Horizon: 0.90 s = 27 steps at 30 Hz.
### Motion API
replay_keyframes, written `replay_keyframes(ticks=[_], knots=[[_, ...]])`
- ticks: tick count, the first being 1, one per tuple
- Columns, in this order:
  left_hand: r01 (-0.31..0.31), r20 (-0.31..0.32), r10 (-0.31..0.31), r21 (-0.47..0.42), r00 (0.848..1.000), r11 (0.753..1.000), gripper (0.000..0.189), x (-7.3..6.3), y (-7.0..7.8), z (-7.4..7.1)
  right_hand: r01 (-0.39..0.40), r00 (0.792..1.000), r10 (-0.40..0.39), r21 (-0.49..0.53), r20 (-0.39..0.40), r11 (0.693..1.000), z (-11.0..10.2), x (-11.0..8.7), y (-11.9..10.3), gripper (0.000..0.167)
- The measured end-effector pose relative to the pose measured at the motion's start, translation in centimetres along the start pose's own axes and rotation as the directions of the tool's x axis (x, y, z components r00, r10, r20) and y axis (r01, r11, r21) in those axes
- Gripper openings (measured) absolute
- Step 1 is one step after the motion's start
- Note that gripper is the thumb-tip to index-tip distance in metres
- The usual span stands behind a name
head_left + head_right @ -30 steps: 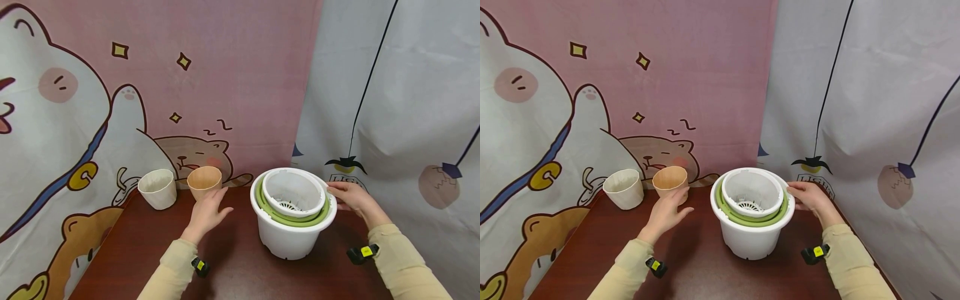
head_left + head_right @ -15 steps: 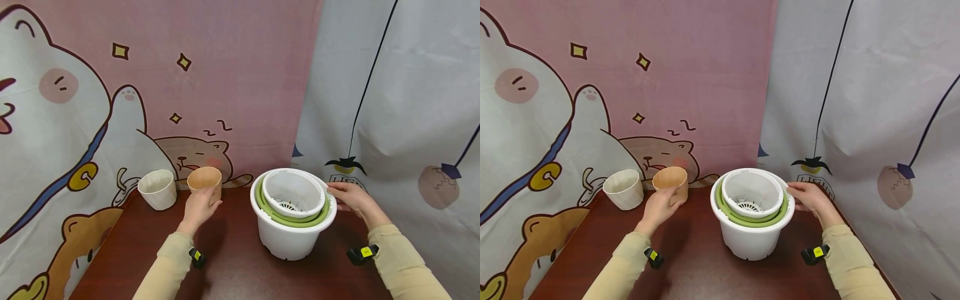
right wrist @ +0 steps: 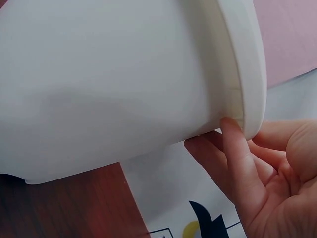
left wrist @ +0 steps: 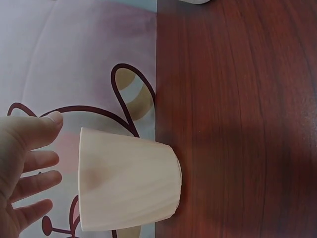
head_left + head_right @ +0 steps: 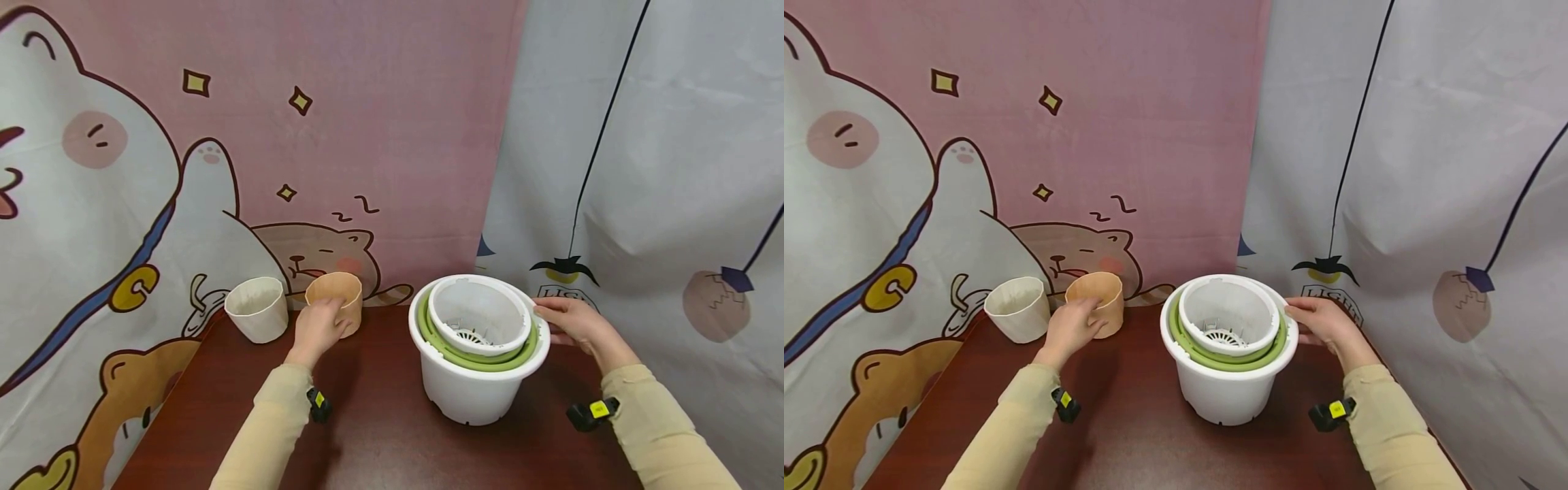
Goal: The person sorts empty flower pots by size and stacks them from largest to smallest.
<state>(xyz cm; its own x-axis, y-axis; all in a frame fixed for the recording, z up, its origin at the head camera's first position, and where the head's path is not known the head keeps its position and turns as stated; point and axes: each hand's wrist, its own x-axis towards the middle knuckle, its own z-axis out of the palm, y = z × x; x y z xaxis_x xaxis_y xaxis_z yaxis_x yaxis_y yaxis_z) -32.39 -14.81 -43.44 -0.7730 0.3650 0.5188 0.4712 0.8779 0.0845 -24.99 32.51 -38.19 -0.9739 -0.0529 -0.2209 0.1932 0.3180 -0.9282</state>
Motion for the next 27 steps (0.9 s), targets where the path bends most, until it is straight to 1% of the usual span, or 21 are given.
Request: replay_keyframes(ticks=[6, 10, 19, 27], knots=[[0.021, 0.038, -0.021, 0.001, 0.999, 1.000, 0.041, 0.2, -0.1, -0.1, 0.015, 0.999, -0.017, 0.050, 0.029, 0.999, -0.2, 0.1, 0.2, 0.064], [0.032, 0.058, -0.032, 0.013, 0.998, 0.999, 0.040, 0.2, -0.3, -0.1, 0.018, 0.999, -0.020, 0.072, 0.032, 0.997, -0.3, 0.1, 0.3, 0.064], [0.067, 0.099, -0.069, 0.022, 0.993, 0.998, 0.040, 0.2, -0.7, 0.2, 0.025, 0.999, -0.027, 0.074, 0.022, 0.997, -0.3, 0.0, 0.1, 0.064], [0.111, 0.153, -0.117, 0.044, 0.981, 0.993, 0.042, 0.0, -1.2, 0.4, 0.025, 1.000, -0.026, 0.073, 0.014, 0.997, -0.1, 0.2, 0.3, 0.066]])
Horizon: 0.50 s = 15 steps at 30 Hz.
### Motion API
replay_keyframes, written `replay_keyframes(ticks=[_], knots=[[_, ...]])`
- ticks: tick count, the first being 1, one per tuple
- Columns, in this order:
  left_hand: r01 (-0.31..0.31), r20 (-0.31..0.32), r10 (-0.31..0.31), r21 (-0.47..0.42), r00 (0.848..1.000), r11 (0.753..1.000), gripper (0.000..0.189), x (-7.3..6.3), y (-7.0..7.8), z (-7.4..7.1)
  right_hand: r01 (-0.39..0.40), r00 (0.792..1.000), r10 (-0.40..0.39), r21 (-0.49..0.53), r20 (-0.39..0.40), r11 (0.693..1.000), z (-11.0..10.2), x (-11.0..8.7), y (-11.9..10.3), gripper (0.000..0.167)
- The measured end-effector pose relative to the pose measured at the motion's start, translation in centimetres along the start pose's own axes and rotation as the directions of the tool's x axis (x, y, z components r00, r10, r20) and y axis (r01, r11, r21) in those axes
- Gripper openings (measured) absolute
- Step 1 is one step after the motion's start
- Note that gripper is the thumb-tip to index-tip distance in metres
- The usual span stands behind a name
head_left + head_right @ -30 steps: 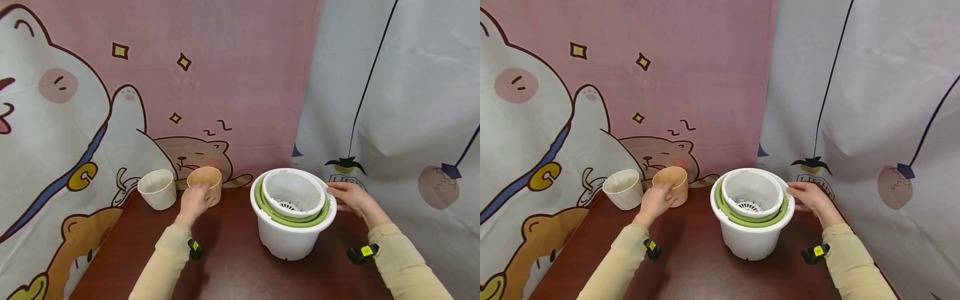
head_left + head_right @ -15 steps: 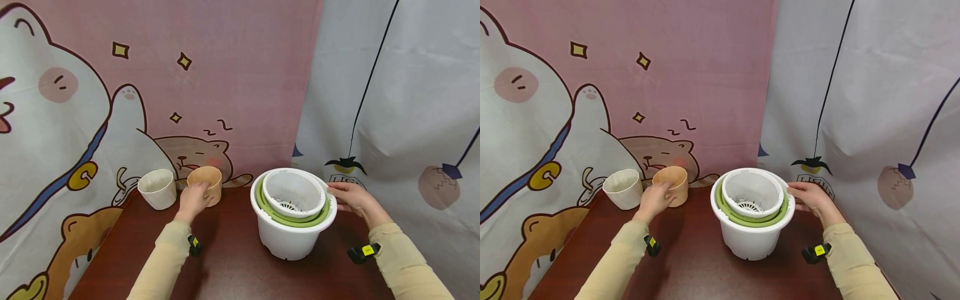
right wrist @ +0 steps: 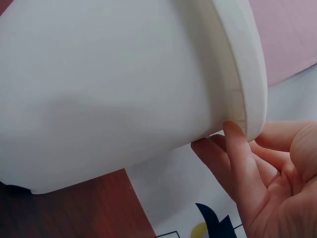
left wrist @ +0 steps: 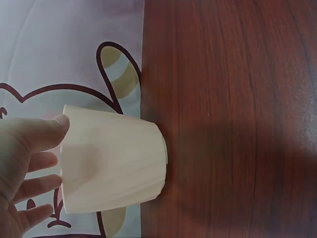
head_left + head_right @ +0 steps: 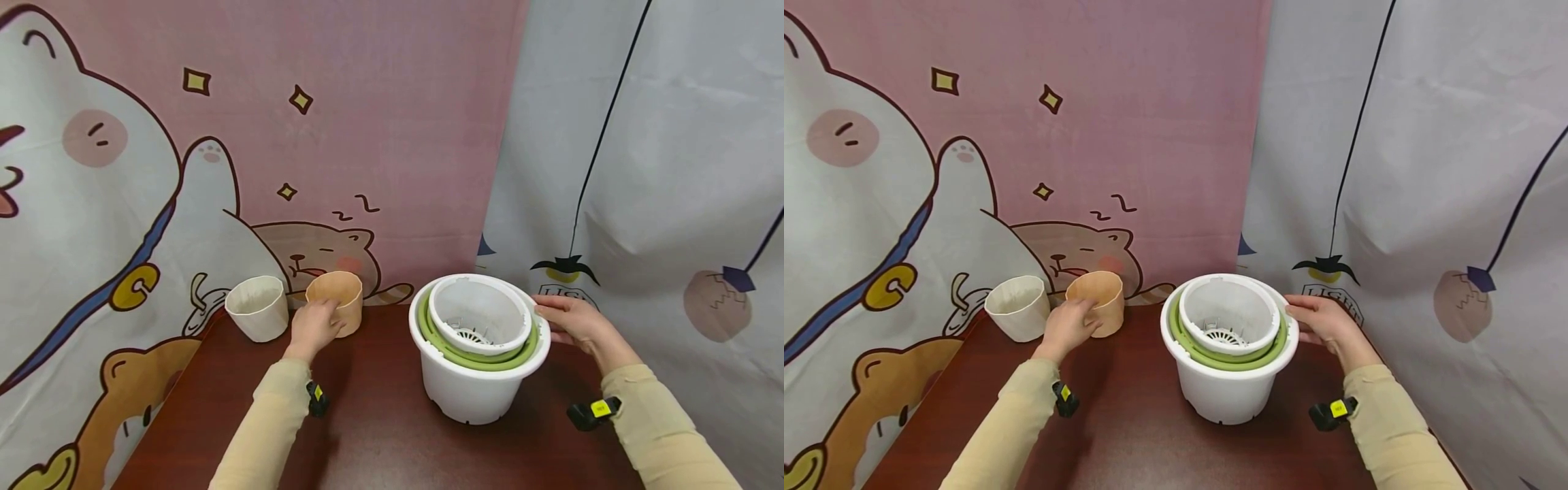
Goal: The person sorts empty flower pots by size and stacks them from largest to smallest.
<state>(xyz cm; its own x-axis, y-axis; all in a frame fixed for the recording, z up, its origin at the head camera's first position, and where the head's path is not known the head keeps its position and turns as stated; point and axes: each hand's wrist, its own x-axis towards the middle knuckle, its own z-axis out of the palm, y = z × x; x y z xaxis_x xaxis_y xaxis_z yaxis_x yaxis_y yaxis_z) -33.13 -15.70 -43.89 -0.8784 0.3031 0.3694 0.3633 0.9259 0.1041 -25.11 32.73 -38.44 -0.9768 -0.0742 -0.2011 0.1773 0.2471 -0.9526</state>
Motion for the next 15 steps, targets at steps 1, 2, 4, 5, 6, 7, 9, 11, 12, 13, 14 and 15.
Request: replay_keyframes(ticks=[1, 2, 4, 5, 6, 7, 9, 11, 12, 13, 14, 15], knots=[[0.003, 0.003, -0.003, 0.003, 1.000, 1.000, 0.042, -0.01, -0.05, 0.04, -0.002, 1.000, 0.002, 0.001, -0.003, 1.000, -0.01, 0.01, 0.02, 0.066], [0.007, 0.004, -0.007, 0.007, 1.000, 1.000, 0.042, -0.01, -0.10, 0.09, 0.001, 1.000, -0.001, 0.002, 0.000, 1.000, -0.05, 0.03, 0.05, 0.066], [0.013, 0.007, -0.013, 0.019, 1.000, 1.000, 0.043, -0.02, -0.19, 0.20, -0.002, 1.000, 0.002, 0.007, -0.004, 1.000, -0.05, 0.04, 0.08, 0.066], [0.016, 0.010, -0.016, 0.025, 1.000, 1.000, 0.043, -0.02, -0.23, 0.26, -0.004, 1.000, 0.004, 0.013, -0.006, 1.000, -0.06, 0.07, 0.11, 0.066], [0.019, 0.012, -0.019, 0.031, 1.000, 0.999, 0.043, -0.02, -0.26, 0.31, -0.004, 1.000, 0.004, 0.019, -0.004, 1.000, -0.07, 0.05, 0.11, 0.066], [0.023, 0.017, -0.024, 0.037, 1.000, 0.999, 0.043, 0.00, -0.29, 0.37, -0.005, 1.000, 0.005, 0.026, -0.002, 1.000, -0.08, 0.06, 0.13, 0.067], [0.030, 0.028, -0.032, 0.050, 0.999, 0.998, 0.044, 0.02, -0.35, 0.48, -0.003, 1.000, 0.003, 0.043, 0.004, 0.999, -0.09, 0.05, 0.15, 0.067], [0.039, 0.040, -0.042, 0.059, 0.998, 0.997, 0.045, 0.04, -0.38, 0.54, 0.000, 1.000, 0.000, 0.063, 0.011, 0.998, -0.11, 0.06, 0.20, 0.067], [0.044, 0.044, -0.047, 0.063, 0.998, 0.997, 0.046, 0.06, -0.38, 0.56, 0.002, 1.000, -0.003, 0.071, 0.017, 0.997, -0.11, 0.05, 0.20, 0.067], [0.049, 0.050, -0.052, 0.066, 0.997, 0.997, 0.046, 0.10, -0.37, 0.60, 0.003, 1.000, -0.005, 0.079, 0.020, 0.997, -0.14, 0.07, 0.23, 0.067], [0.054, 0.054, -0.058, 0.068, 0.997, 0.996, 0.046, 0.12, -0.35, 0.61, 0.004, 1.000, -0.006, 0.087, 0.024, 0.996, -0.15, 0.08, 0.24, 0.066], [0.058, 0.058, -0.062, 0.071, 0.996, 0.996, 0.046, 0.15, -0.33, 0.62, 0.002, 1.000, -0.004, 0.094, 0.023, 0.996, -0.15, 0.09, 0.26, 0.066]])
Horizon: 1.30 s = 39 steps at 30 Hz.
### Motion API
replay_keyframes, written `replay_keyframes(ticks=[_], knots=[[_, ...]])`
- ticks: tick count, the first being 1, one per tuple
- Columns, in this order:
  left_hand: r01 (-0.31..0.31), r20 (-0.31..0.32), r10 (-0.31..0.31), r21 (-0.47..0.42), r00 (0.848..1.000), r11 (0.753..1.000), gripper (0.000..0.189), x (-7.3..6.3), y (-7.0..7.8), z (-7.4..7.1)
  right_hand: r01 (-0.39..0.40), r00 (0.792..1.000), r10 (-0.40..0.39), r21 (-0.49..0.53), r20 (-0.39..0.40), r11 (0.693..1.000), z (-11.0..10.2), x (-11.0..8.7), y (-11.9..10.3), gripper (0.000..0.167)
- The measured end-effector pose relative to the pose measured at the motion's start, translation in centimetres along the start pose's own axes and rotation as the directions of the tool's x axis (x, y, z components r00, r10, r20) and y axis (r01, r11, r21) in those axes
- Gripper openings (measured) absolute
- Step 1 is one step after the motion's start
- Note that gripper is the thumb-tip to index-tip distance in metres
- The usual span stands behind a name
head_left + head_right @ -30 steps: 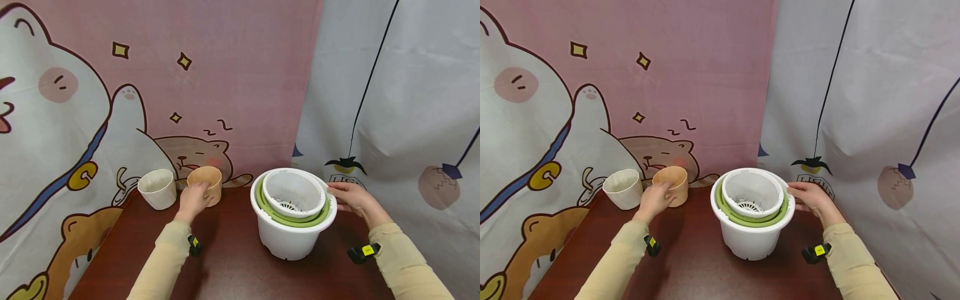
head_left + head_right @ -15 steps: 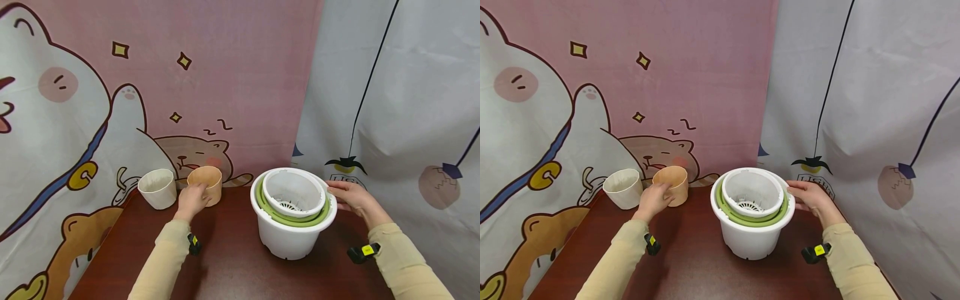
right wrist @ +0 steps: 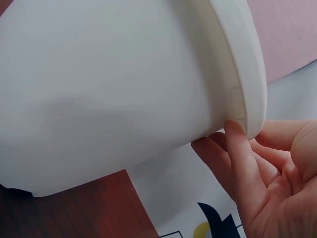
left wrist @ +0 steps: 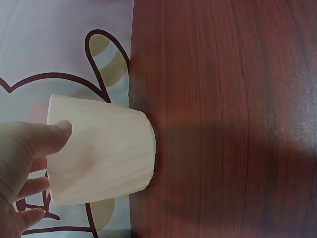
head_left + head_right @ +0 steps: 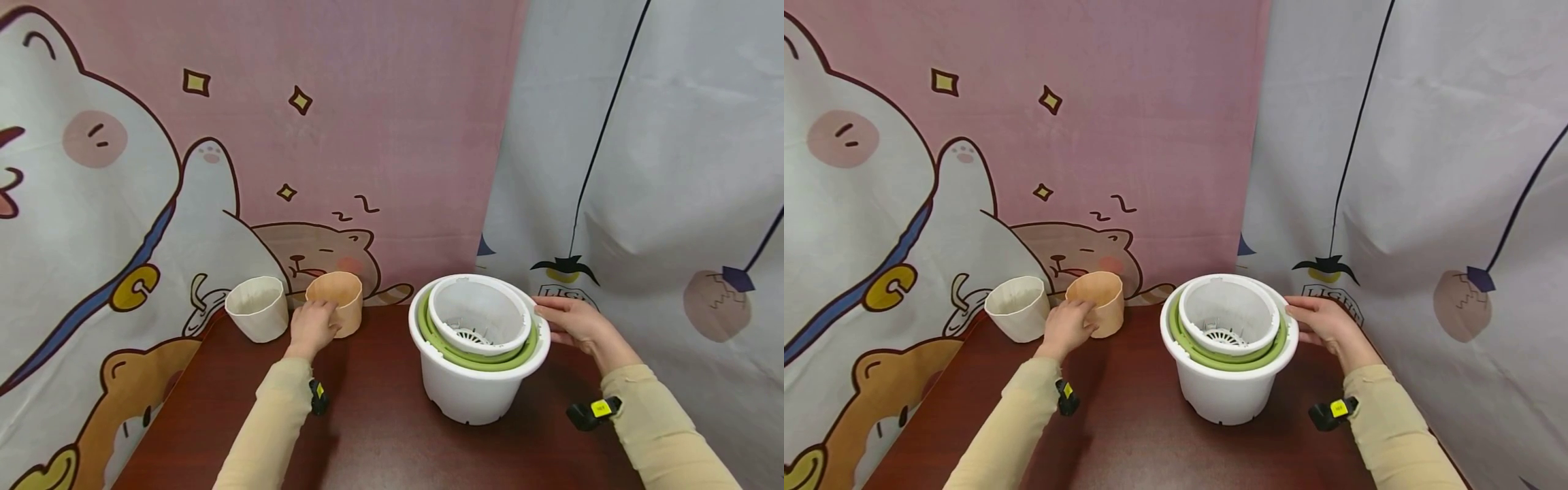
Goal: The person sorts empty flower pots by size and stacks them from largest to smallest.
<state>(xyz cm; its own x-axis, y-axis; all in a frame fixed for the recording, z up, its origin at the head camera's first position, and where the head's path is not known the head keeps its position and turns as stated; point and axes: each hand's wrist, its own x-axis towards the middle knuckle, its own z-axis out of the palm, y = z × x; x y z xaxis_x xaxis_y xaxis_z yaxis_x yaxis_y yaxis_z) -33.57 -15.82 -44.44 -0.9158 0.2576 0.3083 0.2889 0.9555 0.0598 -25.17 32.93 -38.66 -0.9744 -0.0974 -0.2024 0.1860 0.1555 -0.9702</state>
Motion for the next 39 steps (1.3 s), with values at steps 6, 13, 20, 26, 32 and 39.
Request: replay_keyframes(ticks=[6, 13, 20, 26, 32, 39], knots=[[0.008, 0.027, -0.008, 0.006, 1.000, 1.000, 0.043, 0.2, 0.1, 0.1, -0.005, 1.000, 0.005, 0.025, 0.005, 1.000, -0.1, 0.1, 0.1, 0.064], [-0.012, 0.039, 0.011, 0.028, 0.999, 1.000, 0.037, 0.5, 0.1, 0.7, -0.009, 1.000, 0.009, 0.042, 0.009, 0.999, -0.1, 0.0, 0.1, 0.060], [-0.019, 0.060, 0.017, 0.034, 0.998, 0.999, 0.036, 1.0, 0.3, 1.3, -0.017, 1.000, 0.016, 0.042, 0.011, 0.999, -0.2, 0.0, 0.1, 0.063], [0.004, 0.079, -0.006, 0.033, 0.997, 0.999, 0.037, 1.2, 0.4, 1.2, -0.019, 1.000, 0.019, 0.051, 0.009, 0.999, -0.4, 0.2, 0.2, 0.062], [0.000, 0.081, -0.004, 0.059, 0.997, 0.998, 0.037, 1.4, 0.3, 1.3, -0.022, 1.000, 0.021, 0.054, 0.011, 0.998, -0.4, 0.2, 0.2, 0.061], [-0.002, 0.059, 0.000, 0.041, 0.998, 0.999, 0.025, 1.5, 0.3, 1.4, -0.019, 1.000, 0.018, 0.060, 0.020, 0.998, -0.4, 0.3, 0.3, 0.063]])
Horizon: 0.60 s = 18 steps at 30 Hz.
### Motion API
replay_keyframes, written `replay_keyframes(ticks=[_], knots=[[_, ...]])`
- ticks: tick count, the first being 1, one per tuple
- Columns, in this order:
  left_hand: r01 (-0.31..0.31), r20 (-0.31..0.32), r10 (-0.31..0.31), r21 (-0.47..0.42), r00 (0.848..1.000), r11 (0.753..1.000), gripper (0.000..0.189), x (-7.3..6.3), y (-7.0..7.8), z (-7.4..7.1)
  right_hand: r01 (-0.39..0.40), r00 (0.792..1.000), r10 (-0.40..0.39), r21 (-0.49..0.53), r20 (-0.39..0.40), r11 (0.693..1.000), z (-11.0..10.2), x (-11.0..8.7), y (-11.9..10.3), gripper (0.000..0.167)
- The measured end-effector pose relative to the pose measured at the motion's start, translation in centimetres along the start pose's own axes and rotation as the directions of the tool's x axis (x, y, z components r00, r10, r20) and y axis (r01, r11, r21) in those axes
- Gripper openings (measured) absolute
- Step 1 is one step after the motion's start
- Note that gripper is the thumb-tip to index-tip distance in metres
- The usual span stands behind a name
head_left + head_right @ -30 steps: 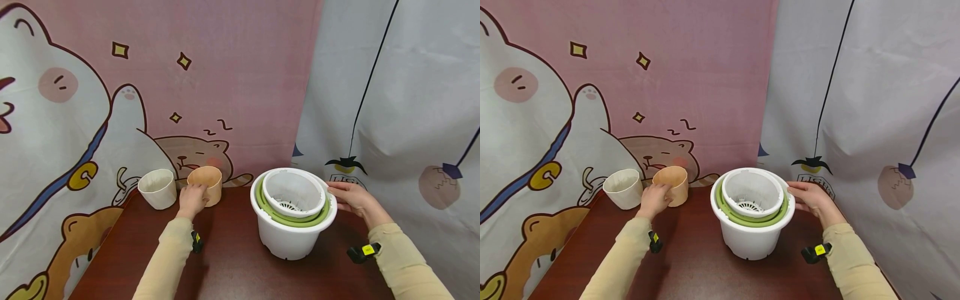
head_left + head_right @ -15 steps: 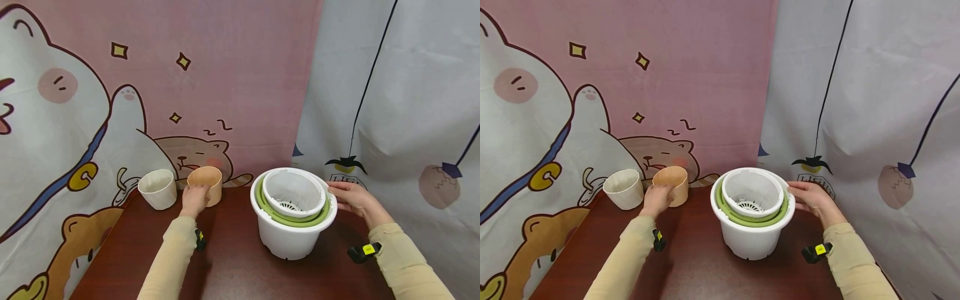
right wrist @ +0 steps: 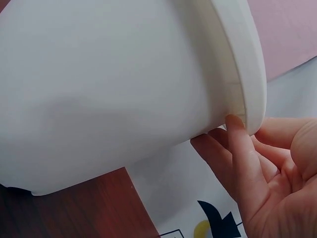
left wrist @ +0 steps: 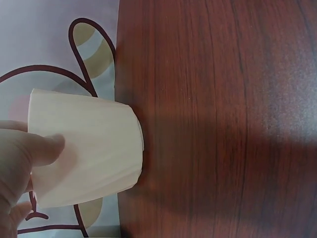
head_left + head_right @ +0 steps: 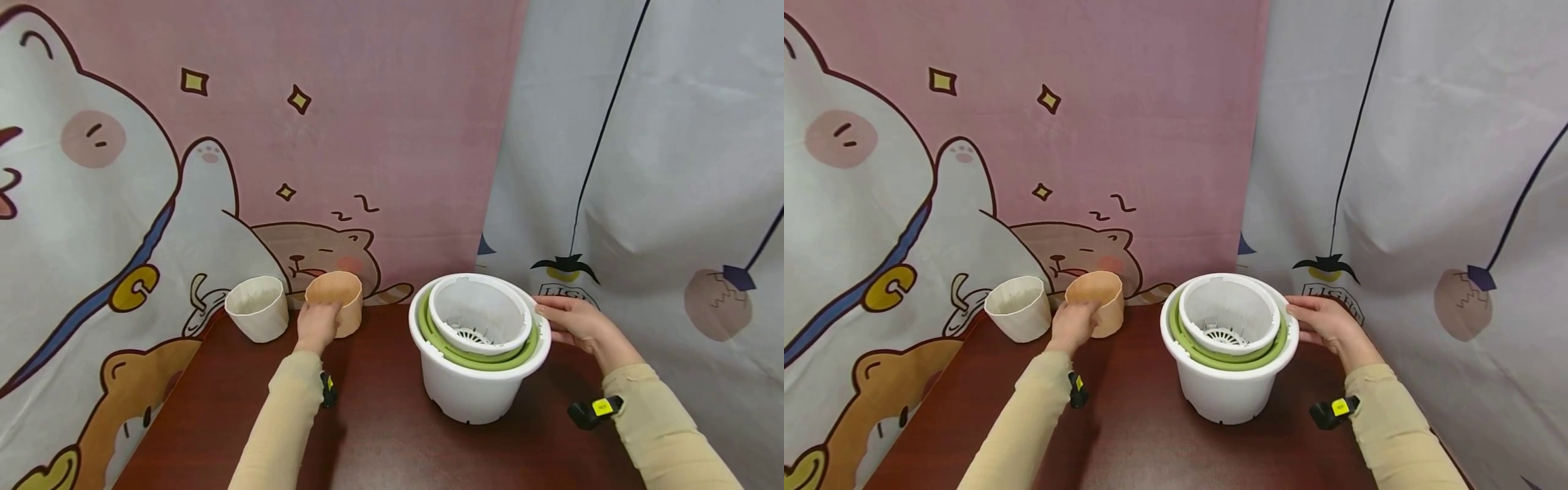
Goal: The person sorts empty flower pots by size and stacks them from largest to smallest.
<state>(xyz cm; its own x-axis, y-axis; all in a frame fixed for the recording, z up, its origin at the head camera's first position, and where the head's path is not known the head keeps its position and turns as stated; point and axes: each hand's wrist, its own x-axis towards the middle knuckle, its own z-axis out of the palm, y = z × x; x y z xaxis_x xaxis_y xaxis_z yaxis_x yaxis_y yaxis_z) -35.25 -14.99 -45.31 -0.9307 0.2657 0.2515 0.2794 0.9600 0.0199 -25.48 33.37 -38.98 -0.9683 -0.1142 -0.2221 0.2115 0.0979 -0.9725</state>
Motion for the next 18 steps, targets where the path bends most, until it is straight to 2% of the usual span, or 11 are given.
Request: replay_keyframes(ticks=[3, 7, 13, 18], knots=[[-0.004, -0.044, 0.004, 0.000, 0.999, 1.000, 0.018, 0.06, -0.02, 0.17, 0.001, 1.000, -0.001, 0.000, 0.000, 1.000, 0.05, -0.02, -0.05, 0.063], [0.007, -0.077, -0.008, -0.009, 0.997, 1.000, 0.020, -0.03, 0.02, 0.39, -0.002, 1.000, 0.002, -0.011, 0.000, 1.000, 0.06, 0.01, -0.27, 0.064], [0.041, -0.065, -0.045, -0.055, 0.997, 0.998, 0.024, -0.32, 0.24, 0.43, -0.003, 1.000, 0.003, -0.030, -0.002, 1.000, -0.04, 0.18, -0.42, 0.066], [0.032, -0.060, -0.035, -0.059, 0.998, 0.998, 0.025, -0.54, 0.39, 0.42, -0.007, 1.000, 0.007, -0.029, 0.006, 1.000, -0.21, 0.33, -0.45, 0.065]])
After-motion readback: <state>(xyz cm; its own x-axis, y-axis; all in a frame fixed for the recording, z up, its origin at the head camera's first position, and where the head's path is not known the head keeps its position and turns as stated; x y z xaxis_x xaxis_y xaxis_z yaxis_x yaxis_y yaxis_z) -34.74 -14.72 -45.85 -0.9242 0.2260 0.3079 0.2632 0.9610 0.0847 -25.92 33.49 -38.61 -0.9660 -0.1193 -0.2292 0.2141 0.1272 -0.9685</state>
